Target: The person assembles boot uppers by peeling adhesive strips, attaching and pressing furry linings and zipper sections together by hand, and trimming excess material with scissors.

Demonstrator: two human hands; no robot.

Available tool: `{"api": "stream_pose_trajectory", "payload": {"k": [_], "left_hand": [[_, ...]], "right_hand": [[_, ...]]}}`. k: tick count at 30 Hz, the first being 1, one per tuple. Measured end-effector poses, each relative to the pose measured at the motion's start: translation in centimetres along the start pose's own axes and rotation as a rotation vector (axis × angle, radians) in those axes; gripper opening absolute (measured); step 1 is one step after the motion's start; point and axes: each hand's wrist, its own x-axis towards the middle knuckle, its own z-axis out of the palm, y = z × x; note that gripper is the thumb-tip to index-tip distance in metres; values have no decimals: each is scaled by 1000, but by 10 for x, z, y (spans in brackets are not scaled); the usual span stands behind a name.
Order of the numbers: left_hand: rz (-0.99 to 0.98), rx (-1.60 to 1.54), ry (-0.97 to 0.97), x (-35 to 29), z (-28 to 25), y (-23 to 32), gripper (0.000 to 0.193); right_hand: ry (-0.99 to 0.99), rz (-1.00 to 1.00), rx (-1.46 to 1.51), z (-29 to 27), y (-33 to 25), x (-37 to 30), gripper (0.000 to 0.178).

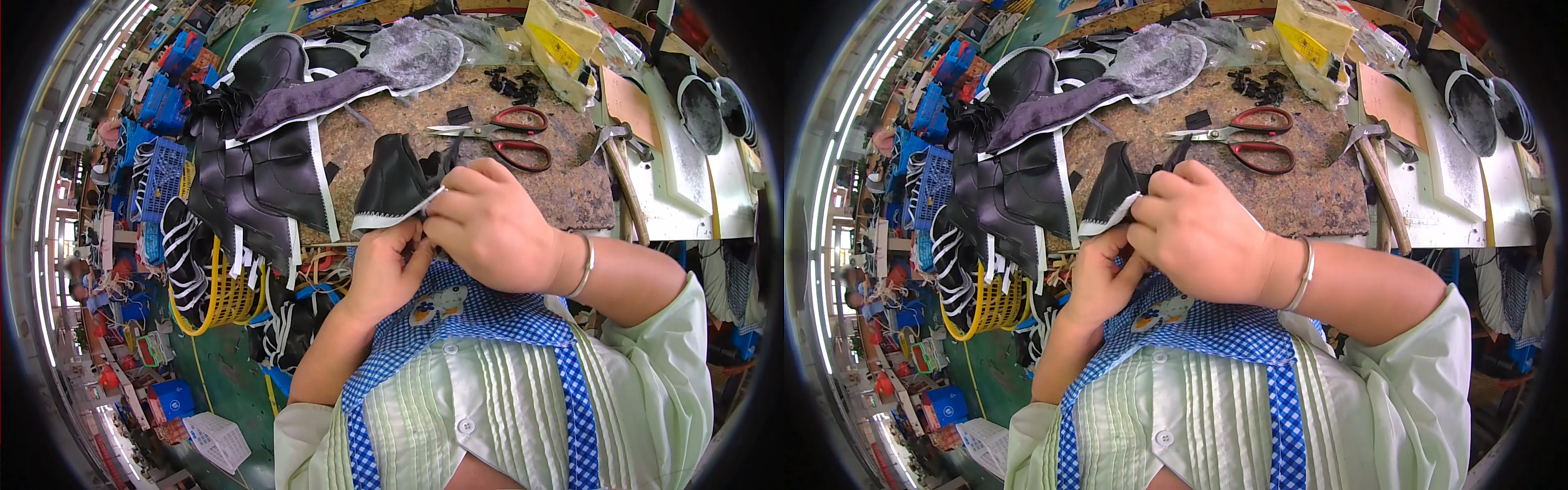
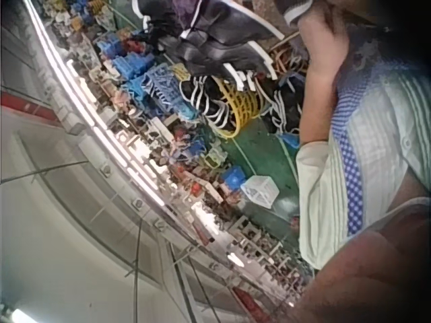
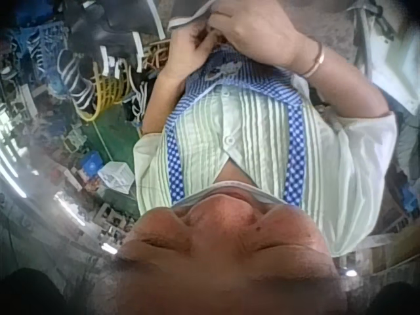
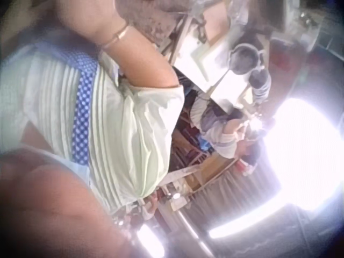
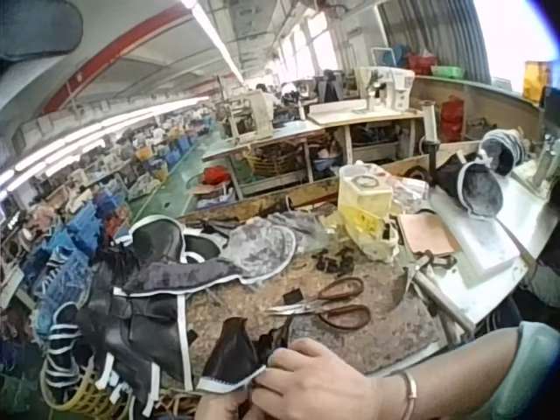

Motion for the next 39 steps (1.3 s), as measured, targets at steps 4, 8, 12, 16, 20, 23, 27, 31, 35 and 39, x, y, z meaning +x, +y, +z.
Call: {"api": "stream_pose_trajectory", "payload": {"k": [4,8,12,16,20,23,27,31,35,39], "left_hand": [[-204,-295,-127,-5,7,-4,18],[-251,-469,-254,-24,16,-11,7],[-144,-344,-212,-43,11,-31,16],[-28,-257,-313,-51,-13,-20,43],[252,-138,-753,-36,-79,25,31],[186,-638,-401,-27,-101,51,28],[313,265,71,-9,-82,42,43],[328,167,-24,-1,-70,32,39],[343,153,-1,-3,-65,37,35],[371,161,25,-3,-62,43,35]], "right_hand": [[-212,234,303,10,27,14,11],[-157,365,147,23,74,40,13],[-198,478,316,46,99,49,19],[-300,577,1185,61,79,34,22],[-478,535,1218,43,60,16,22],[-398,364,1165,33,47,22,26],[-230,120,1063,23,34,28,26],[-154,123,945,10,28,18,21],[-59,196,872,7,24,11,19],[14,185,818,6,15,9,17]]}}
